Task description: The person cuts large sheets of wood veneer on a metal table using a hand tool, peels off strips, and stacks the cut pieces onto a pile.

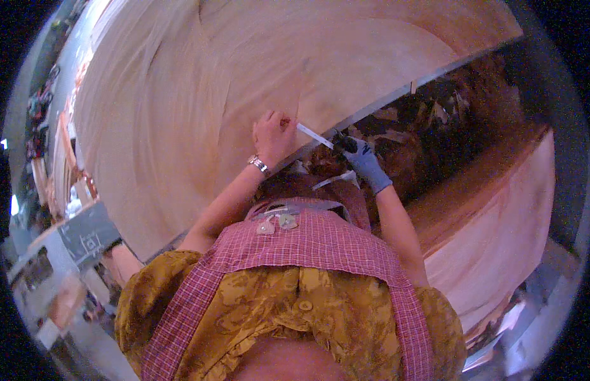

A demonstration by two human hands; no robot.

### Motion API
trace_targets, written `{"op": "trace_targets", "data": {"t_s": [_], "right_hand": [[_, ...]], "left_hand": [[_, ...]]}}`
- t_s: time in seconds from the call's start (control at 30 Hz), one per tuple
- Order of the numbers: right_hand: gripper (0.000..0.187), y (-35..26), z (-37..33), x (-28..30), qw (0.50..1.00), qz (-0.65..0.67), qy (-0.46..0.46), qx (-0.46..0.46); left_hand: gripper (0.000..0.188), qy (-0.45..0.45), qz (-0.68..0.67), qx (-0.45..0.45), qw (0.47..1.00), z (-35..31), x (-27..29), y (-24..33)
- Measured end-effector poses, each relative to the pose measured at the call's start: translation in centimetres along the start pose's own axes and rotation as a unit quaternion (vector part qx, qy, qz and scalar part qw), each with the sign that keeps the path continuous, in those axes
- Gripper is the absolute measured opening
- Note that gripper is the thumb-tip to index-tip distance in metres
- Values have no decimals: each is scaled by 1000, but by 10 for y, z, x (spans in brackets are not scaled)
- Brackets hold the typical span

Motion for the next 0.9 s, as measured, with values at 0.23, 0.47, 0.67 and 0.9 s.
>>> {"op": "trace_targets", "data": {"t_s": [0.23, 0.47, 0.67, 0.9], "right_hand": [[25, -15, 15, -14, 995, 29, -93, 19], [24, -83, 18, 12, 973, -136, -118, 145], [28, -115, 33, 58, 917, -343, -37, 198], [16, 19, 34, 229, 881, 322, 322, -123]], "left_hand": [[30, 94, 67, -37, 993, -32, -17, -6], [59, -15, 160, -90, 983, -72, -44, 40], [68, -27, 189, -106, 976, -69, -47, 47], [53, -98, 138, -5, 986, -38, -29, 54]]}}
Point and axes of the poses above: each hand's wrist, its own z-axis towards the middle knuckle, its own x-axis out of the back of the hand, y = z × x, the point moved 10 cm from there along z, towards the middle knuckle, and after that the axes turned 6 degrees about y, right-handed, at the moved point
